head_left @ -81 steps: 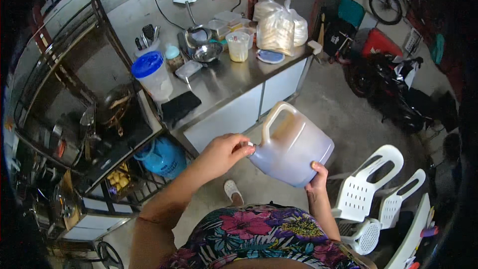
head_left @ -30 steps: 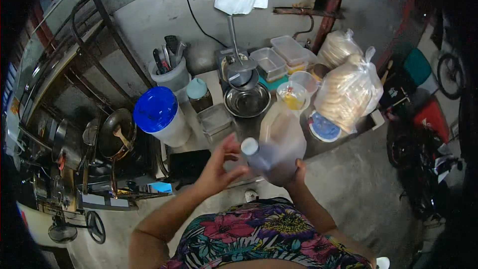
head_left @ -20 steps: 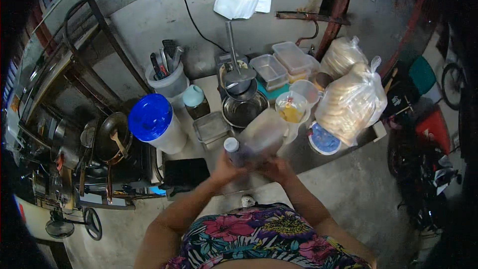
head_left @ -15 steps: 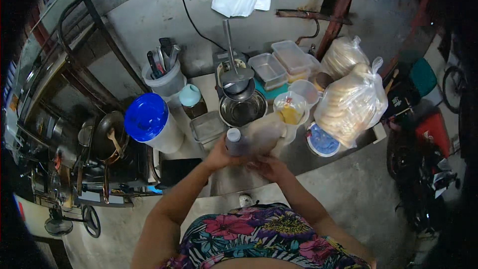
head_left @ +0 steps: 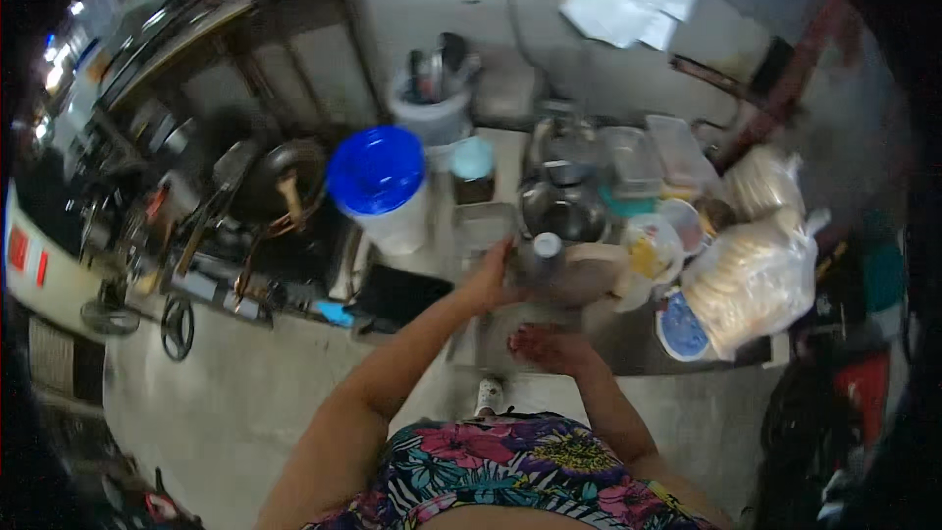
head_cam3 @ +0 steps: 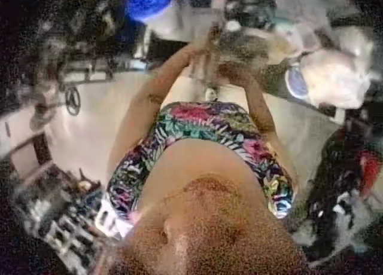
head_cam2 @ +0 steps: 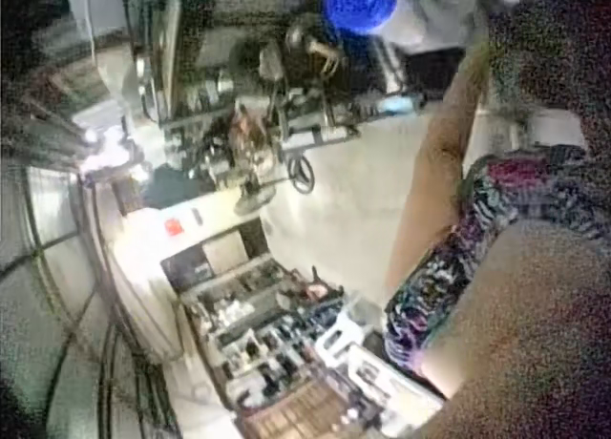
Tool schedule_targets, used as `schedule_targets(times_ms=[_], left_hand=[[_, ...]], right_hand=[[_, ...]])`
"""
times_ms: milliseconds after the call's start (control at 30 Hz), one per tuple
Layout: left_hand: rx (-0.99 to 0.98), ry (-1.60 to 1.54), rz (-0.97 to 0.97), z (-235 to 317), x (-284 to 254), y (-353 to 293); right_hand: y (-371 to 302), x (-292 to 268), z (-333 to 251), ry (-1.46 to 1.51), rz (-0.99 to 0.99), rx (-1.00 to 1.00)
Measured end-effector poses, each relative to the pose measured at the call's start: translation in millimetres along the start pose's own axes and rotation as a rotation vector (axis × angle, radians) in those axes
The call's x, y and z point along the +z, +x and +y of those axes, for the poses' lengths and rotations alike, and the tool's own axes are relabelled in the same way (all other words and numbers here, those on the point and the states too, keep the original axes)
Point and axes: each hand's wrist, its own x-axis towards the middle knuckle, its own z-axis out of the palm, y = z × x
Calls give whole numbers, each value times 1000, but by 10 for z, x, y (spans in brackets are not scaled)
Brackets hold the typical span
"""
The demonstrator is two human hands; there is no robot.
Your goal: Preparing and seasoning meat in a pan.
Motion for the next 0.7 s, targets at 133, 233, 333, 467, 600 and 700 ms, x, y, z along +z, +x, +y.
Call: schedule_targets(times_ms=[133,233,333,467,600,700], left_hand=[[-291,-208,53,-39,-390,-1057],[-315,-200,158,-282,-609,-2196],[-505,-230,404,-205,-837,-3406],[-699,-48,772,-139,-910,-5073],[-998,-308,1209,46,-695,-6619],[-1104,-316,1376,306,-641,-7364]], right_hand=[[16,671,425,-190,-55,99],[256,977,936,-438,-40,376],[491,1432,1412,-642,-271,512],[794,2237,2257,-740,-452,514],[657,3239,3335,-648,-547,567],[677,3621,4218,-676,-719,714]])
